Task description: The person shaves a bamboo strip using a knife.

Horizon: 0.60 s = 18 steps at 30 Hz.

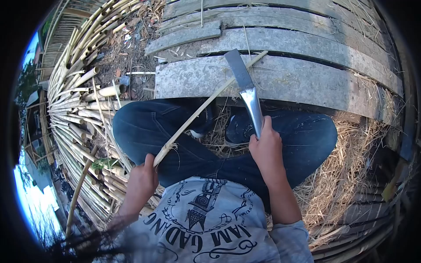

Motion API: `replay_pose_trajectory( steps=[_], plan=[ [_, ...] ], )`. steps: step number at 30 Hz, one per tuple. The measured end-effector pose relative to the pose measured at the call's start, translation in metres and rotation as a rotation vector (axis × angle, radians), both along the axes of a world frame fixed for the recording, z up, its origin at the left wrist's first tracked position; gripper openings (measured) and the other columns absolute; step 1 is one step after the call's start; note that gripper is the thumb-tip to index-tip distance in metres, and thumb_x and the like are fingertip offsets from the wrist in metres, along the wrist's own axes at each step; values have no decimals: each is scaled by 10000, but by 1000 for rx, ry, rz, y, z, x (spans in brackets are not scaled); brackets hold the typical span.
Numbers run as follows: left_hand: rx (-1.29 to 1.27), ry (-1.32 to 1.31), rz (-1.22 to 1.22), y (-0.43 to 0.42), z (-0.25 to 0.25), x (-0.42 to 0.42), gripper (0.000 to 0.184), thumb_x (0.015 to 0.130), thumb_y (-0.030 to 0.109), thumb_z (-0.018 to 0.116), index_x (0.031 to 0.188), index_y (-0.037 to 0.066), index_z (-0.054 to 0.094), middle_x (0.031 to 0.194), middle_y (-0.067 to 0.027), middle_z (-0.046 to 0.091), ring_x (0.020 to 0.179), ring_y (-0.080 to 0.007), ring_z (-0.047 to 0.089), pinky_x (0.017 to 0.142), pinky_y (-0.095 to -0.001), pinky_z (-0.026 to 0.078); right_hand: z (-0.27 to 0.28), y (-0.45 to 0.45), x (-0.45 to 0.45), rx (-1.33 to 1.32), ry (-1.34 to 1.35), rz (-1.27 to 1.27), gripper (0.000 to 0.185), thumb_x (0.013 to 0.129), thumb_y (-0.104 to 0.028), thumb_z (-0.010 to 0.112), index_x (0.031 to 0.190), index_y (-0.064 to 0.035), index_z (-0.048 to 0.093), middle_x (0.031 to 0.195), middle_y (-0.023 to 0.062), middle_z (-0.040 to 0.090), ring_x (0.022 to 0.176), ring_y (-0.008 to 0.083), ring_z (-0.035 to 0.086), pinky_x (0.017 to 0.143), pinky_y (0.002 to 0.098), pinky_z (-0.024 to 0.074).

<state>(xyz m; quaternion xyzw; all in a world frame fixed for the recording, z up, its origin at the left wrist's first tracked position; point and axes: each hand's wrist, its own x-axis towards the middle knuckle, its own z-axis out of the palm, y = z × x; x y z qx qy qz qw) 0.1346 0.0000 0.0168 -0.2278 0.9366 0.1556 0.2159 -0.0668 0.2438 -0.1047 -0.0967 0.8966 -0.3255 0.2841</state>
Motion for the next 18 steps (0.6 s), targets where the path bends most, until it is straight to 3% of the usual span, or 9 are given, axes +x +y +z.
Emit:
replay_pose_trajectory(
  steps=[4,8,17,18],
  plan=[
    [27,-28,21,-3,2,-2,172,875,36,578,978,1,445,626,-239,573,607,-462,589,550,-540,444,7,-5,34,-90,-40,-22,430,796,-27,648,1147,23,404,808,324,635,786,501,647,686,540,534],
    [50,-26,12,-4,2,-3,171,888,39,583,987,-3,449,618,-243,564,613,-466,587,555,-543,437,18,-6,38,-40,-125,-35,437,787,-15,649,1145,19,401,821,325,630,782,497,645,675,547,526],
    [16,-18,-26,-5,1,-3,191,865,39,587,983,10,439,603,-218,580,571,-427,609,524,-523,473,18,0,44,-197,-148,-59,419,788,-22,634,1140,15,411,787,301,630,760,490,648,672,549,518],
    [16,-18,-26,-5,0,-3,191,865,39,587,983,10,439,603,-218,580,571,-427,609,524,-523,473,20,-1,49,-243,-201,33,417,789,-30,635,1145,9,421,774,295,631,765,489,650,681,549,517]
  ],
)
